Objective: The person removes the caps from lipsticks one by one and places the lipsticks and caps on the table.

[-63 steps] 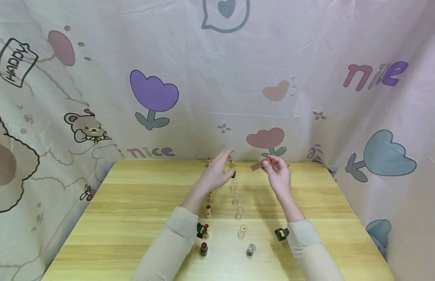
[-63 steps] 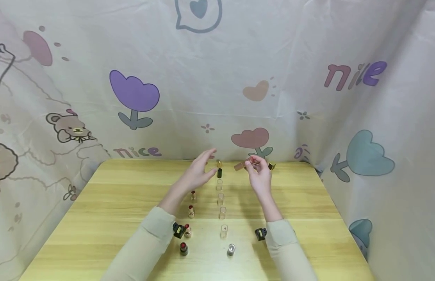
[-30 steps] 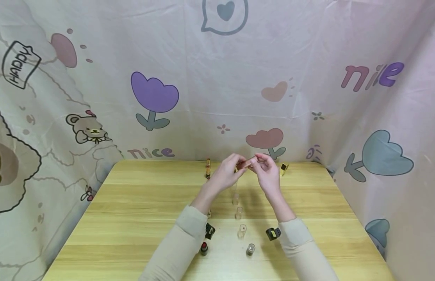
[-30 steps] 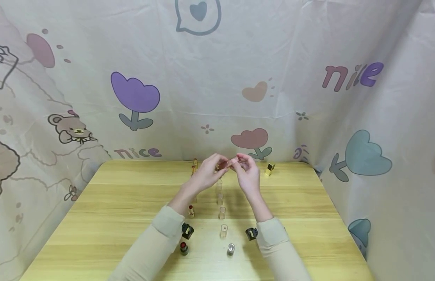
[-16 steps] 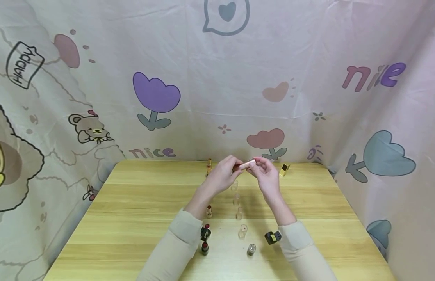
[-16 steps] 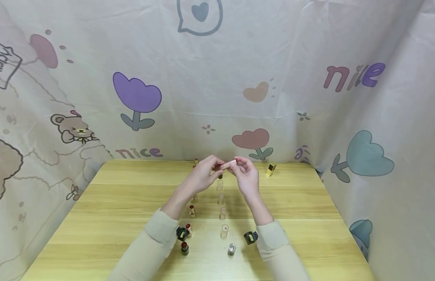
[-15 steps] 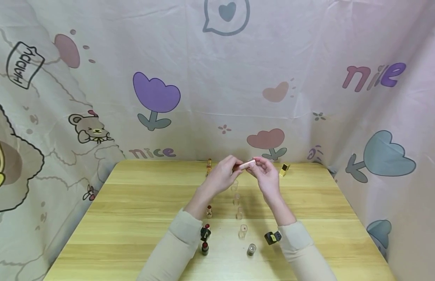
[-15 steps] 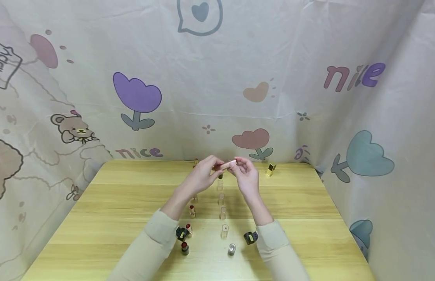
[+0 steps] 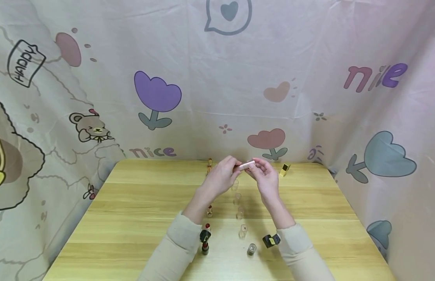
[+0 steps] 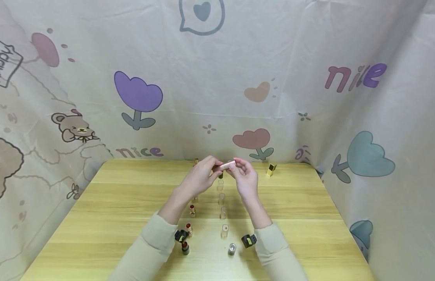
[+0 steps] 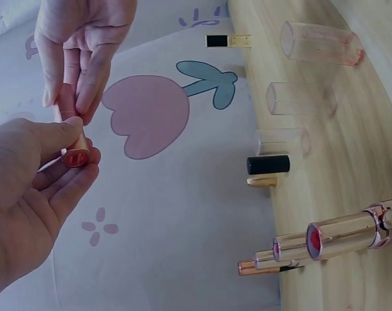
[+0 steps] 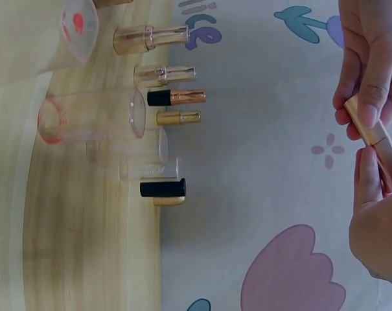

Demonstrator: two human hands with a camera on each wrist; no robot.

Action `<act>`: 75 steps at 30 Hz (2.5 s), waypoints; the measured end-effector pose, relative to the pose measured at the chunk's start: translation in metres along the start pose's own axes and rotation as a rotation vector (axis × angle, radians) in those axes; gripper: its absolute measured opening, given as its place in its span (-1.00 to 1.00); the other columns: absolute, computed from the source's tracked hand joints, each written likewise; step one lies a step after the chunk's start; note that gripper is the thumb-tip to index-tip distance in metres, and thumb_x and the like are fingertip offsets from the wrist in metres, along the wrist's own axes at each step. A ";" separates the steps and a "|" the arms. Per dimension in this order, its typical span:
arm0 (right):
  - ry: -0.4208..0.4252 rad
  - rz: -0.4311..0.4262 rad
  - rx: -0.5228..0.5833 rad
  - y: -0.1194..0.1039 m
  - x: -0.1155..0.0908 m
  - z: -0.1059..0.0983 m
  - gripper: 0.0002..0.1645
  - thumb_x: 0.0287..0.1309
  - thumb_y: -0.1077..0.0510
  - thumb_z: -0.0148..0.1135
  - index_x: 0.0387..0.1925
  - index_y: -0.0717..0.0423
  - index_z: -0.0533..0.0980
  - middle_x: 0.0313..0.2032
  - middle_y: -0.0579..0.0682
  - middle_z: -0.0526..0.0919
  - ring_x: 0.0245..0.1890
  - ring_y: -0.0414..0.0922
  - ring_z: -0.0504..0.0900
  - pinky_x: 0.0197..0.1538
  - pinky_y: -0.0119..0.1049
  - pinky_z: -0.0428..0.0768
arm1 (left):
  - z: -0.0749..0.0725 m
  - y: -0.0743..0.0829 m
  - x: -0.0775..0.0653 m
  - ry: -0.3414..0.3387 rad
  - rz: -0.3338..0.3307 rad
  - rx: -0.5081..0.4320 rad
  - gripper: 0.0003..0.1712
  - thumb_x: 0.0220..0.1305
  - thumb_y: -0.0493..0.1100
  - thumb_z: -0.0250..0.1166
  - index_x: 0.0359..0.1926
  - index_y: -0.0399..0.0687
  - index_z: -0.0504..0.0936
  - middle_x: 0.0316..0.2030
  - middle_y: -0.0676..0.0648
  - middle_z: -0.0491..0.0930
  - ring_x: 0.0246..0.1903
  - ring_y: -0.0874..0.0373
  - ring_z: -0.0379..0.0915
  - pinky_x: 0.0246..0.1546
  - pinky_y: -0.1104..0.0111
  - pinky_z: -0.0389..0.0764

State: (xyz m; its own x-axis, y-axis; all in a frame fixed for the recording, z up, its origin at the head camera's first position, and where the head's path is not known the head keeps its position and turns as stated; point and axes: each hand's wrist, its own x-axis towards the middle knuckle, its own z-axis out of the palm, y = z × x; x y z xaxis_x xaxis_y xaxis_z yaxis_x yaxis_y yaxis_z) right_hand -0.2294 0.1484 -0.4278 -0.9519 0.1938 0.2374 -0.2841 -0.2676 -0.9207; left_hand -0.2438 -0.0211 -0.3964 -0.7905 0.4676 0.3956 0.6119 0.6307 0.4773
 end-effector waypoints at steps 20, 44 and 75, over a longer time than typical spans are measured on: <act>0.007 -0.060 0.002 -0.010 0.001 -0.007 -0.57 0.41 0.44 0.18 0.24 0.51 0.39 -0.12 0.02 0.67 -0.09 -0.15 0.73 0.11 -0.18 0.74 | -0.021 -0.033 -0.032 0.148 -0.061 -0.215 -0.74 0.39 -0.34 0.36 0.06 -0.26 0.62 -0.11 -0.08 0.63 -0.12 0.11 0.60 0.01 0.35 0.72; -0.585 -0.090 -0.745 0.010 0.018 0.055 -0.65 0.21 0.41 0.41 0.03 0.33 0.59 0.00 0.16 0.63 0.03 0.06 0.72 0.08 -0.40 0.71 | -0.014 -0.092 -0.089 0.278 -0.339 -0.596 -0.59 0.16 -0.52 0.39 0.02 -0.36 0.50 0.03 -0.29 0.57 0.07 -0.17 0.65 0.23 0.26 0.63; -1.170 -0.230 -1.488 0.078 0.012 0.120 -0.82 0.21 0.30 0.43 -0.15 0.09 0.67 -0.27 -0.12 0.63 -0.25 -0.21 0.60 -0.15 -0.45 0.64 | -0.014 -0.162 -0.143 0.182 -0.569 -0.470 -0.66 0.27 -0.50 0.35 0.05 -0.47 0.54 -0.02 -0.37 0.63 0.05 -0.22 0.65 0.07 0.33 0.72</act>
State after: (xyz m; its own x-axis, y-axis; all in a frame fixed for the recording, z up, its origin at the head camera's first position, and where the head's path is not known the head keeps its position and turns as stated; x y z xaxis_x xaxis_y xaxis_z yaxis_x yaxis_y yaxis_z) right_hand -0.2764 0.0165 -0.4601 -0.6863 -0.7119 -0.1491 -0.6897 0.7021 -0.1773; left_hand -0.2292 -0.1990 -0.5194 -0.9957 0.0136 0.0921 0.0900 0.3946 0.9144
